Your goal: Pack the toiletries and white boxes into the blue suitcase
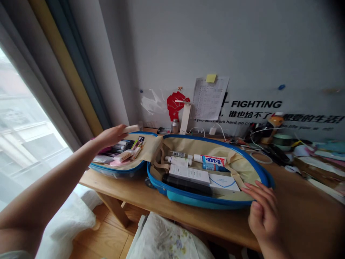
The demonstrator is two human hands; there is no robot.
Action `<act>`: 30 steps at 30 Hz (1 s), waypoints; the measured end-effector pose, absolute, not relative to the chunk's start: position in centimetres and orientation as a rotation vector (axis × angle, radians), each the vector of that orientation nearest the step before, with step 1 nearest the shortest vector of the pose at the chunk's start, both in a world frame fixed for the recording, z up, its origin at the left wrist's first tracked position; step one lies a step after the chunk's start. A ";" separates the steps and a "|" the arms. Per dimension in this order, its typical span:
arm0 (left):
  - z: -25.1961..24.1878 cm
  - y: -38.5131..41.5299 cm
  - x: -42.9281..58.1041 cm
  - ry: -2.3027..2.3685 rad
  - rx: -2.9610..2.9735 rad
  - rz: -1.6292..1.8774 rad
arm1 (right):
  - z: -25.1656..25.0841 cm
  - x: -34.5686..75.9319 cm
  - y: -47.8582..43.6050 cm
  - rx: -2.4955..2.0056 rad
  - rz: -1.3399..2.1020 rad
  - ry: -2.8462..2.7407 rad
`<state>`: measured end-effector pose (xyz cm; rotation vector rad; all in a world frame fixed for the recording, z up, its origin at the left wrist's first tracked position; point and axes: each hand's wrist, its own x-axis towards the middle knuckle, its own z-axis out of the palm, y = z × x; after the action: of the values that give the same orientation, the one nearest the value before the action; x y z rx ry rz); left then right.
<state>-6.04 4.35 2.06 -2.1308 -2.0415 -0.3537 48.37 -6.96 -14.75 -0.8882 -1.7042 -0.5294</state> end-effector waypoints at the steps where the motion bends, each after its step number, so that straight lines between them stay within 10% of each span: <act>1: 2.2 4.9 -3.8 -1.999 -2.215 -0.351 | -14.7 48.3 -7.0 -0.886 -0.530 -1.706; 11: -0.5 8.5 15.0 -1.637 -2.819 0.298 | -14.9 48.4 -7.3 -0.917 -0.506 -1.711; 30: -3.0 11.2 16.9 -1.653 -3.003 0.549 | -14.9 48.4 -7.2 -0.920 -0.496 -1.700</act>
<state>16.90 11.24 -2.97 -3.0030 -1.6533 0.5493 48.40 -7.24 -14.95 -0.9196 -1.7002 -0.4956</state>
